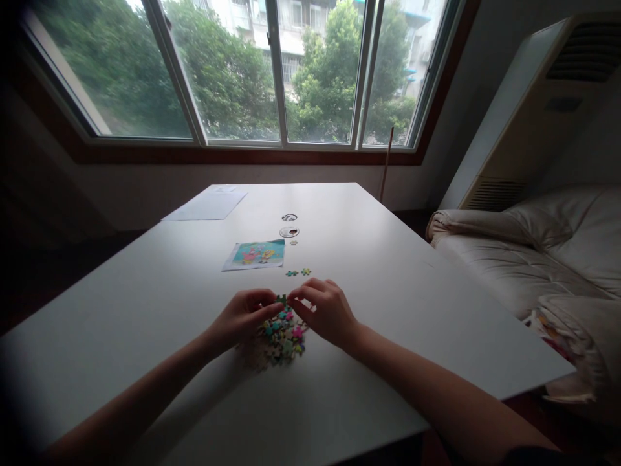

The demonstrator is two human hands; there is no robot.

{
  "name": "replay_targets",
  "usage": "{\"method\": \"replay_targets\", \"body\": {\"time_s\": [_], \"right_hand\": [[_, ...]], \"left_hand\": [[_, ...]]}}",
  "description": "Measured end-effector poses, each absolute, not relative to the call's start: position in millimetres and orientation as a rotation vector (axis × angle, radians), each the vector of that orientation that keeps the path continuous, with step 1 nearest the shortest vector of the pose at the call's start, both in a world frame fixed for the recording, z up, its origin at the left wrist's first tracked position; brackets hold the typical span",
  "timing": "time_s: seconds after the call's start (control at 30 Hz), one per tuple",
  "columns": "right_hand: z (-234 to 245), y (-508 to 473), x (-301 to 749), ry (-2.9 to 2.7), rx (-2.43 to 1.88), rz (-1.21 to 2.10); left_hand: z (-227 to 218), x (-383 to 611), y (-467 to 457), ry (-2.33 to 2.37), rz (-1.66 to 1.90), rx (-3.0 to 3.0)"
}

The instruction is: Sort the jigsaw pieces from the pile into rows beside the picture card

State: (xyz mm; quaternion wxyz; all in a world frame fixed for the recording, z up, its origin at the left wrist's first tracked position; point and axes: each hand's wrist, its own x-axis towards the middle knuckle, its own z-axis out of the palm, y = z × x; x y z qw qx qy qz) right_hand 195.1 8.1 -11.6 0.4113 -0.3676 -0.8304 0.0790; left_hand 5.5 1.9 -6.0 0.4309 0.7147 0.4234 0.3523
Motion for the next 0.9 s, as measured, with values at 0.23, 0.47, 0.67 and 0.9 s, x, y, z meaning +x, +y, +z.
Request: {"method": "replay_targets", "body": {"time_s": [0.23,0.47,0.67,0.9], "right_hand": [[-9.3,19.8,207.7,-2.024,-0.972,0.139],[-9.0,27.3,213.0,-1.968,-1.013,0.213],[-9.6,58.0,213.8,-2.02,-1.1,0.284],[-25.6,122.9,205.0,-2.055,-1.349,0.353]], "left_hand": [[1.7,-17.6,14.6,1.225,0.819,2.061],[6.1,-52.0,26.9,1.236,0.503,2.252],[9.2,-59.9,26.8,1.223,0.388,2.287],[5.8,-54.8,24.5,1.162,0.343,2.301]]}}
